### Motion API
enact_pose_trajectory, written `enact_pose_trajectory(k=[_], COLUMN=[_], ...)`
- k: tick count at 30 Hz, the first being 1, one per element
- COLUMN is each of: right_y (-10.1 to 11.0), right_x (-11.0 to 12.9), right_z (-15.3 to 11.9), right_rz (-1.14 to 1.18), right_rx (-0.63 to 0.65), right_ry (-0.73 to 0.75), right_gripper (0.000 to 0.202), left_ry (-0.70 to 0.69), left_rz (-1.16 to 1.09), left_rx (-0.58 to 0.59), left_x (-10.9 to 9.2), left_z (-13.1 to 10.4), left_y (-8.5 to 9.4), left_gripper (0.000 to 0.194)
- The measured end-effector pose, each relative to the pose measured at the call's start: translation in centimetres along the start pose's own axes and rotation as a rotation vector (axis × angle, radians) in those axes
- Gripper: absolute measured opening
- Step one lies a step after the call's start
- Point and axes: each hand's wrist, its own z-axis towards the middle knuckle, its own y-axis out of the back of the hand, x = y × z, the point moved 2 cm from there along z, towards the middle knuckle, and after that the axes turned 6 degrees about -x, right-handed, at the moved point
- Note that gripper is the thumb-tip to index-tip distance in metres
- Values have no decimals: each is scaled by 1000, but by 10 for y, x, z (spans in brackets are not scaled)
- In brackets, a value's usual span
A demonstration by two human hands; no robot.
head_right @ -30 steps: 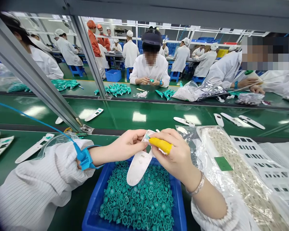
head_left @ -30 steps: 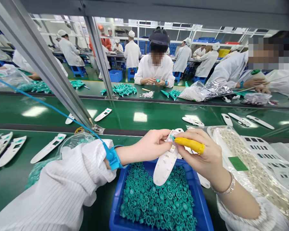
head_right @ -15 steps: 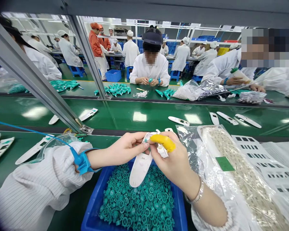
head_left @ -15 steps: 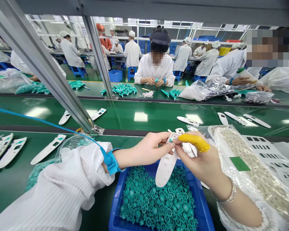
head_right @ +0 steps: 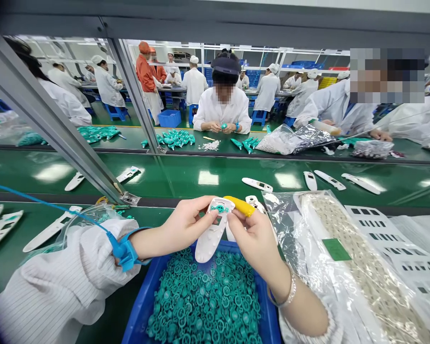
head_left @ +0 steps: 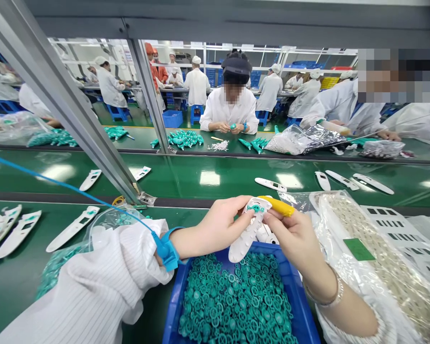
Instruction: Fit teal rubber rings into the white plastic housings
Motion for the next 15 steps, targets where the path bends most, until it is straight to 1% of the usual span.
enact_pose_trajectory(k=[2,4,9,12,15], right_y=[-3,-6,-12,-15,-16], right_x=[0,-1,-1,-1,-7], right_z=[2,4,5,10,17], right_rz=[2,11,12,5,-20], right_rx=[-38,-60,-47,-39,1], right_ry=[15,20,27,35,27], right_gripper=[24,22,22,21,23], left_ry=[-95,-152,-157,-192,-203], left_rz=[62,92,110,145,182], left_rx=[-52,-97,-131,-146,-149], left_x=[1,3,10,10,19], left_z=[0,-1,-4,-7,1], left_y=[1,2,2,2,6], left_gripper=[23,22,23,24,23])
